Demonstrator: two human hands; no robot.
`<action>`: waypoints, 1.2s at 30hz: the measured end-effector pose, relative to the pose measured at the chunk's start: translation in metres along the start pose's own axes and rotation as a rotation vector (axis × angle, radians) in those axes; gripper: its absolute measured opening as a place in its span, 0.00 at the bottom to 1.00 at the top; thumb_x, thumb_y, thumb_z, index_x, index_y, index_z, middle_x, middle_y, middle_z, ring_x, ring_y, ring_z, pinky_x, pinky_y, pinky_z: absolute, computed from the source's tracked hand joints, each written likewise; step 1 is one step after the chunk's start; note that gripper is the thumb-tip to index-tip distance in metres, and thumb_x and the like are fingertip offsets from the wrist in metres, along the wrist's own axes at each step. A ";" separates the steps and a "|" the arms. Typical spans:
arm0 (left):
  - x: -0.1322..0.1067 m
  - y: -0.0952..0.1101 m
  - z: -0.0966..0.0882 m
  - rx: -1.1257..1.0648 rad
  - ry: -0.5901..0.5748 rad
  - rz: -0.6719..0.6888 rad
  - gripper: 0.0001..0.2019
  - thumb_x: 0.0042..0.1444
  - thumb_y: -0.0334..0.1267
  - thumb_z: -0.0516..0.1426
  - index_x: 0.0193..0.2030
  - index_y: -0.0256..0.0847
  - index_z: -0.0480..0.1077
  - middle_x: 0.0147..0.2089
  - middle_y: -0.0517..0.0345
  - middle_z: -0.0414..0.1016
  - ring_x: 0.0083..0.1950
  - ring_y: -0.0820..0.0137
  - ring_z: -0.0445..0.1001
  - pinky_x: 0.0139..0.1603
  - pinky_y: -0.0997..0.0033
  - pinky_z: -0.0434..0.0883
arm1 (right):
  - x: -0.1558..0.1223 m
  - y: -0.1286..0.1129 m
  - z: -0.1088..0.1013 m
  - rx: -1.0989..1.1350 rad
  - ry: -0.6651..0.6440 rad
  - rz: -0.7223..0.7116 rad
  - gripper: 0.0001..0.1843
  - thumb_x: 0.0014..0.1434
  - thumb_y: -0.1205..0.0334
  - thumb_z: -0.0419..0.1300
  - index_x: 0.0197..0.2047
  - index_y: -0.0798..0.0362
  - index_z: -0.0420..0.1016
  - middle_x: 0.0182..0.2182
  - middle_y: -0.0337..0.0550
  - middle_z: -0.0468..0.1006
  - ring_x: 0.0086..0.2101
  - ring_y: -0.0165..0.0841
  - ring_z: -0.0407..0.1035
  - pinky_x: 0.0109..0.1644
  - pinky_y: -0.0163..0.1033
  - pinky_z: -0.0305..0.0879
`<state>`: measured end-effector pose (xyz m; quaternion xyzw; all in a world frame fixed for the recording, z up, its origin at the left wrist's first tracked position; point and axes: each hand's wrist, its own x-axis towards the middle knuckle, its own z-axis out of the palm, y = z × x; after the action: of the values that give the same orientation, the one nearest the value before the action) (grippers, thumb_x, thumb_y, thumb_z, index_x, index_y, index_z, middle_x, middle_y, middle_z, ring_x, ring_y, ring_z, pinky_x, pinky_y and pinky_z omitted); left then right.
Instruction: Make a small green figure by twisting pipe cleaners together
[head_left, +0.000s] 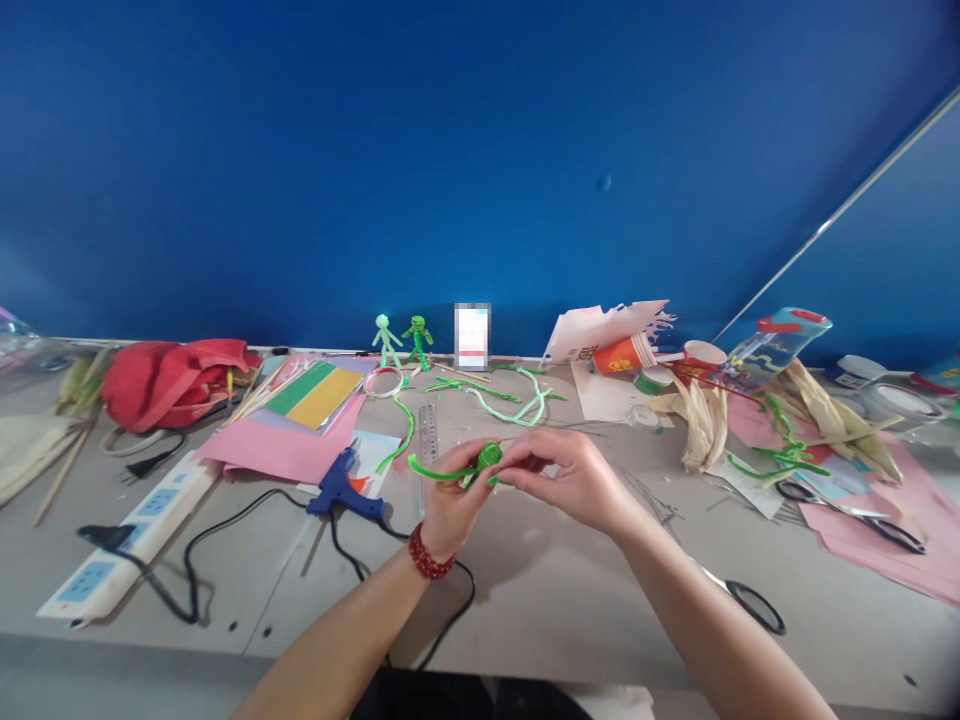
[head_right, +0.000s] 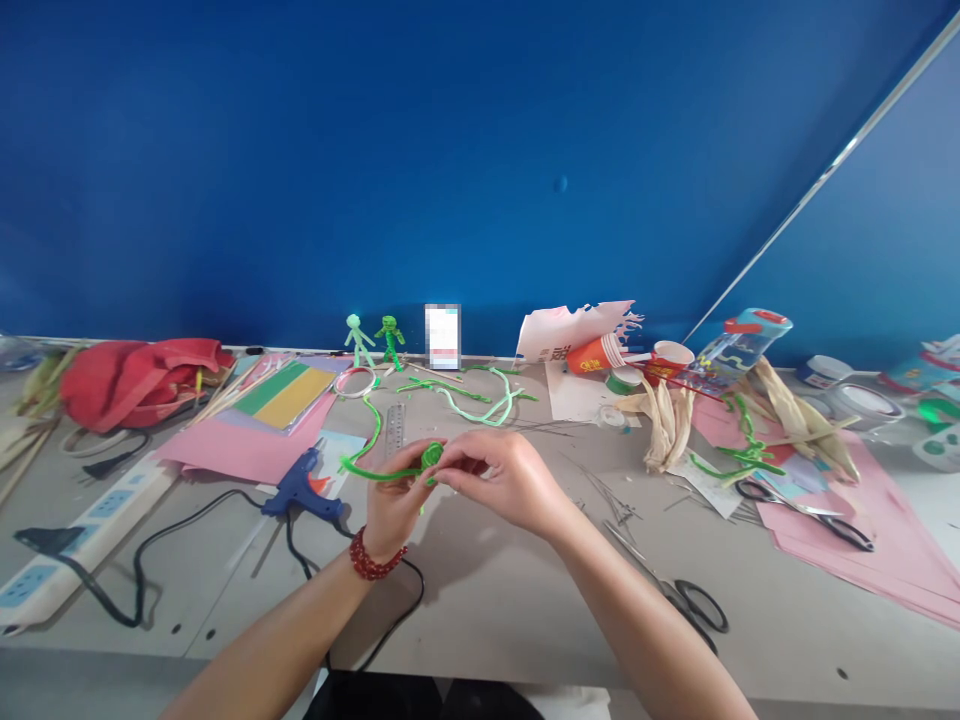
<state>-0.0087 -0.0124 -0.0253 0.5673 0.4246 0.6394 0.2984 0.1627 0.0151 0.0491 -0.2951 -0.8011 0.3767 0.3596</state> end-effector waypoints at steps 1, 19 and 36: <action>0.000 0.000 0.000 -0.001 0.003 0.000 0.11 0.53 0.38 0.63 0.44 0.40 0.78 0.43 0.48 0.81 0.43 0.62 0.78 0.43 0.65 0.74 | 0.000 0.000 -0.001 -0.013 -0.015 -0.032 0.05 0.60 0.59 0.63 0.38 0.49 0.80 0.32 0.40 0.80 0.30 0.29 0.71 0.32 0.33 0.66; 0.001 0.001 -0.003 0.207 -0.081 0.180 0.12 0.56 0.34 0.60 0.48 0.40 0.74 0.43 0.51 0.80 0.43 0.65 0.77 0.44 0.68 0.73 | 0.005 0.008 0.001 -0.064 0.073 0.117 0.04 0.58 0.64 0.61 0.31 0.52 0.72 0.22 0.35 0.76 0.22 0.25 0.68 0.26 0.29 0.61; 0.002 0.005 -0.001 0.286 -0.128 0.257 0.12 0.57 0.32 0.58 0.48 0.41 0.72 0.41 0.51 0.79 0.42 0.66 0.77 0.43 0.66 0.73 | 0.000 -0.001 0.008 -0.546 0.187 -0.128 0.05 0.54 0.70 0.56 0.28 0.52 0.68 0.22 0.37 0.74 0.24 0.28 0.66 0.29 0.31 0.58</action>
<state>-0.0093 -0.0132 -0.0205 0.6929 0.4153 0.5682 0.1569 0.1561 0.0113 0.0460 -0.3634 -0.8531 0.0951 0.3621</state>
